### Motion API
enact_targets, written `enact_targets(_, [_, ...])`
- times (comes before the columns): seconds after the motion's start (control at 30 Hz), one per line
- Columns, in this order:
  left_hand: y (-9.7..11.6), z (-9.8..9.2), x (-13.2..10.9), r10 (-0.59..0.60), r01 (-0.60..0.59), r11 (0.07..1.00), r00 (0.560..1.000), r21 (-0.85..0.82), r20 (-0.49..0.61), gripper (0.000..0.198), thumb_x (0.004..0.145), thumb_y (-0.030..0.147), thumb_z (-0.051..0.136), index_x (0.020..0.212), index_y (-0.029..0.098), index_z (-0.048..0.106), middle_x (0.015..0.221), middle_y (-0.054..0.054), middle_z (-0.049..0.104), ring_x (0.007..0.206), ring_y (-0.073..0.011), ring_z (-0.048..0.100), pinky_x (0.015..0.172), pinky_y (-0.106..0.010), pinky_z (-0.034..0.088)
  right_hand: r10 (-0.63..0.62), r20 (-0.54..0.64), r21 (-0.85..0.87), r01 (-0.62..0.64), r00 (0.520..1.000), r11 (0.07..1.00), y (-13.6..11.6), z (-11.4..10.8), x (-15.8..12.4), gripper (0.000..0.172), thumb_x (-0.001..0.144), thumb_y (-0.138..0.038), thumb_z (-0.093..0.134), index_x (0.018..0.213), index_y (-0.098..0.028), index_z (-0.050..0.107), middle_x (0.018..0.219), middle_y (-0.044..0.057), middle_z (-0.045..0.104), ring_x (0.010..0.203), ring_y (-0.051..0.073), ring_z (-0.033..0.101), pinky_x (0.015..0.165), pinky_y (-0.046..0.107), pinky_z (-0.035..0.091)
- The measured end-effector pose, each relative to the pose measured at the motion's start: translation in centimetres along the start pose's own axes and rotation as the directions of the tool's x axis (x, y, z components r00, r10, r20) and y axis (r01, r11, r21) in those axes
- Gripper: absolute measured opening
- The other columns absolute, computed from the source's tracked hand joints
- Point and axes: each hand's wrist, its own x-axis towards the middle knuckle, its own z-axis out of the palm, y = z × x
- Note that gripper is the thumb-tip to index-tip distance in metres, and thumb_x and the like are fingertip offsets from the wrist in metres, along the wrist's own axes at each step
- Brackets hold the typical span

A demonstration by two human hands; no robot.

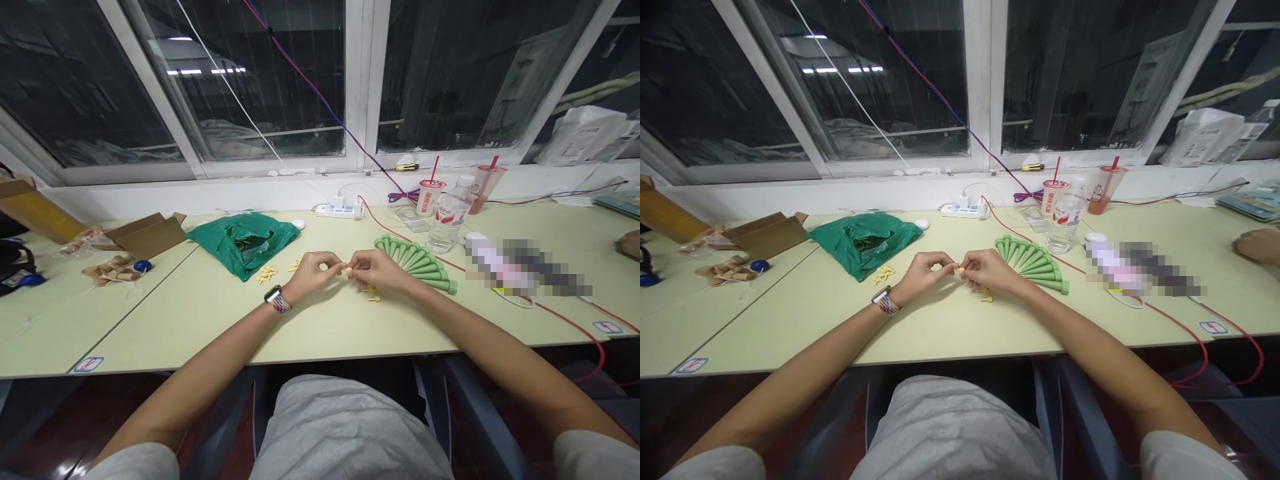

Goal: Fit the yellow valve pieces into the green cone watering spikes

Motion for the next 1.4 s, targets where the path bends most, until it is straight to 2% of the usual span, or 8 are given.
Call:
enact_targets(0.2, [-0.5, -0.4, 0.1, -0.107, 0.106, 0.994, 0.993, 0.032, 0.046, 0.047, 0.105, 0.049, 0.053, 0.07, 0.018, 0.056, 0.064, 0.002, 0.056, 0.063, -0.0136, 0.049, 0.062, -0.029, 0.036, -0.311, -0.07, -0.416, 0.256, 0.948, 0.873, 0.1, 0.1, -0.1, 0.004, 0.094, -0.022, 0.065, 0.094, -0.019, 0.069, 0.083, 0.003, 0.074, 0.071, 0.016, 0.067, 0.067, 0.026, 0.045])
enact_targets(0.37, [-0.3, -0.8, -0.2, -0.018, 0.01, 0.997, 0.995, 0.077, 0.101, 0.038, 0.106, 0.048, 0.052, 0.083, 0.019, 0.061, 0.075, 0.001, 0.061, 0.069, -0.0153, 0.052, 0.068, -0.03, 0.038, -0.276, -0.083, -0.394, 0.223, 0.958, 0.892, 0.2, -0.1, 0.0, 0.005, 0.095, -0.024, 0.066, 0.095, -0.019, 0.069, 0.078, 0.002, 0.072, 0.069, 0.015, 0.065, 0.067, 0.025, 0.045])
enact_targets(0.53, [-0.2, -0.8, -0.3, -0.088, 0.08, 0.994, 0.989, 0.069, 0.122, 0.052, 0.11, 0.049, 0.04, 0.07, 0.019, 0.054, 0.063, 0.002, 0.051, 0.062, -0.0146, 0.048, 0.067, -0.031, 0.036, -0.306, -0.078, -0.397, 0.252, 0.949, 0.883, 0.3, -0.3, 0.0, 0.006, 0.096, -0.025, 0.066, 0.095, -0.02, 0.068, 0.08, 0.002, 0.072, 0.068, 0.015, 0.065, 0.068, 0.025, 0.046])
enact_targets(0.67, [-0.1, -0.8, -0.3, -0.045, 0.039, 0.997, 0.993, 0.06, 0.107, 0.035, 0.105, 0.05, 0.052, 0.094, 0.02, 0.065, 0.075, 0.001, 0.062, 0.069, -0.0162, 0.054, 0.067, -0.03, 0.038, -0.297, -0.078, -0.405, 0.242, 0.952, 0.882, 0.4, -0.3, 0.0, 0.006, 0.096, -0.025, 0.066, 0.094, -0.019, 0.068, 0.078, 0.001, 0.071, 0.068, 0.015, 0.065, 0.067, 0.025, 0.045])
enact_targets(0.83, [-0.1, -0.8, -0.2, -0.065, 0.054, 0.994, 0.991, 0.091, 0.114, 0.048, 0.11, 0.047, 0.04, 0.076, 0.019, 0.059, 0.068, 0.001, 0.058, 0.067, -0.0164, 0.054, 0.07, -0.031, 0.039, -0.29, -0.074, -0.408, 0.236, 0.954, 0.882, 0.5, -0.4, 0.0, 0.006, 0.096, -0.025, 0.067, 0.096, -0.02, 0.069, 0.079, 0.001, 0.072, 0.068, 0.015, 0.065, 0.068, 0.025, 0.045])
enact_targets(1.07, [-0.7, -0.7, -0.3, -0.042, 0.035, 0.996, 0.994, 0.076, 0.101, 0.034, 0.107, 0.045, 0.047, 0.086, 0.02, 0.06, 0.07, 0.003, 0.058, 0.066, -0.0158, 0.052, 0.069, -0.031, 0.039, -0.268, -0.082, -0.43, 0.209, 0.96, 0.878, 0.6, -0.4, 0.0, 0.003, 0.095, -0.023, 0.068, 0.095, -0.02, 0.069, 0.073, 0.0, 0.07, 0.066, 0.015, 0.064, 0.068, 0.026, 0.044])
enact_targets(1.2, [-1.2, -0.8, 0.1, -0.078, 0.076, 0.993, 0.997, 0.087, 0.016, 0.045, 0.109, 0.045, 0.043, 0.072, 0.02, 0.051, 0.064, 0.002, 0.052, 0.063, -0.015, 0.048, 0.066, -0.031, 0.037, -0.27, -0.097, -0.472, 0.194, 0.958, 0.86, 0.3, -0.8, 0.1, 0.005, 0.094, -0.022, 0.067, 0.097, -0.02, 0.07, 0.076, 0.0, 0.071, 0.066, 0.015, 0.063, 0.067, 0.026, 0.042])
enact_targets(1.4, [-3.5, -3.6, 0.7, -0.063, 0.085, 0.981, 0.99, 0.174, -0.128, 0.025, 0.103, 0.041, 0.054, 0.093, 0.02, 0.063, 0.081, -0.002, 0.065, 0.074, -0.0177, 0.059, 0.07, -0.031, 0.043, -0.038, -0.049, -0.592, 0.002, 0.998, 0.806, 0.7, -3.3, 0.2, 0.012, 0.084, -0.016, 0.067, 0.092, -0.018, 0.075, 0.083, 0.003, 0.075, 0.071, 0.017, 0.064, 0.065, 0.027, 0.04])
